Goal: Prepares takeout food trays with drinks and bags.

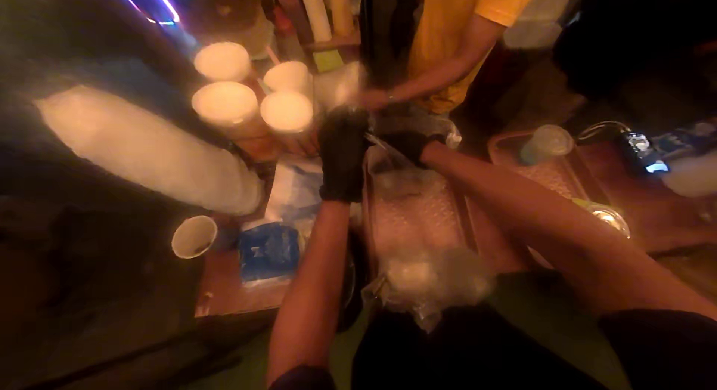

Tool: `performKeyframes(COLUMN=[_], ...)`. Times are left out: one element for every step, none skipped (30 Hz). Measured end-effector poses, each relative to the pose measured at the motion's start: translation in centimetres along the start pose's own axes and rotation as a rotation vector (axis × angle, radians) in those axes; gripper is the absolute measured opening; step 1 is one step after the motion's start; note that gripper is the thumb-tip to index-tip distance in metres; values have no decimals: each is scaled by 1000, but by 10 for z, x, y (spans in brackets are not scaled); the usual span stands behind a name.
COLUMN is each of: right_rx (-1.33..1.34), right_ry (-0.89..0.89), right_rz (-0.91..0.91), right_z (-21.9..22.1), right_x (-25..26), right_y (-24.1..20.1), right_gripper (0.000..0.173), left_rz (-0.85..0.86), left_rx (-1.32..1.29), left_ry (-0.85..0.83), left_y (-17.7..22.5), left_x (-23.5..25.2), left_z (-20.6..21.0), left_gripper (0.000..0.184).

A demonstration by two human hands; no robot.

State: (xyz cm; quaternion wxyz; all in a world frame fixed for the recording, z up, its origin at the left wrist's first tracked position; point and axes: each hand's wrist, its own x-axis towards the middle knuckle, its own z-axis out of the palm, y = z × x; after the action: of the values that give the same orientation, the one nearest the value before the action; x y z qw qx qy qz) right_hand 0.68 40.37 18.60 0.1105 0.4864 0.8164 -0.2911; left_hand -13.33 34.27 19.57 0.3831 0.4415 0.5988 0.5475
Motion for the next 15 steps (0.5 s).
performKeyframes(right_rx=[-15, -38, -76, -114, -134, -131, -94, -9, 132, 309, 493, 652, 758, 798, 810], right_ry=[-4, -1, 10, 37, 53, 71, 105, 162, 217, 259, 317, 410, 498, 617, 745], right_rz=[-32, -69, -116, -175, -219, -248, -257, -252, -238, -210, -204, -282, -361, -409, -413], right_z=[-6, -12, -18, -20, -21, -24, -29, -36, -46, -57, -63, -57, -48, -39, -28], right_x=[-2, -5, -7, -6, -7, -11, -22, -42, -69, -101, -122, -128, -124, -122, -122], right_y=[2, 5, 9, 16, 22, 27, 28, 26, 23, 17, 20, 40, 65, 86, 101], right_gripper=[41, 42, 41, 40, 39, 37, 36, 33, 30, 28, 25, 24, 26, 27, 27], left_rz=[8, 20, 30, 38, 41, 44, 44, 44, 40, 44, 56, 64, 75, 93, 107], left_rx=[-15, -38, -56, -64, -57, -34, 6, 55, 105, 144, 167, 174, 181, 192, 196], left_ry=[8, 10, 13, 14, 12, 3, -14, -30, -46, -66, -92, -114, -125, -125, -127], left_y=[-1, -2, -2, -3, -4, -3, 0, 3, 7, 10, 10, 11, 11, 11, 11], left_x=[1, 1, 1, 1, 0, -1, -3, -6, -12, -17, -23, -28, -33, -37, -42], left_z=[-1, -1, -1, 0, 1, 2, 1, 0, -2, -6, -12, -17, -22, -26, -30], left_gripper=[21, 21, 20, 21, 21, 22, 24, 26, 28, 30, 33, 36, 37, 34, 31])
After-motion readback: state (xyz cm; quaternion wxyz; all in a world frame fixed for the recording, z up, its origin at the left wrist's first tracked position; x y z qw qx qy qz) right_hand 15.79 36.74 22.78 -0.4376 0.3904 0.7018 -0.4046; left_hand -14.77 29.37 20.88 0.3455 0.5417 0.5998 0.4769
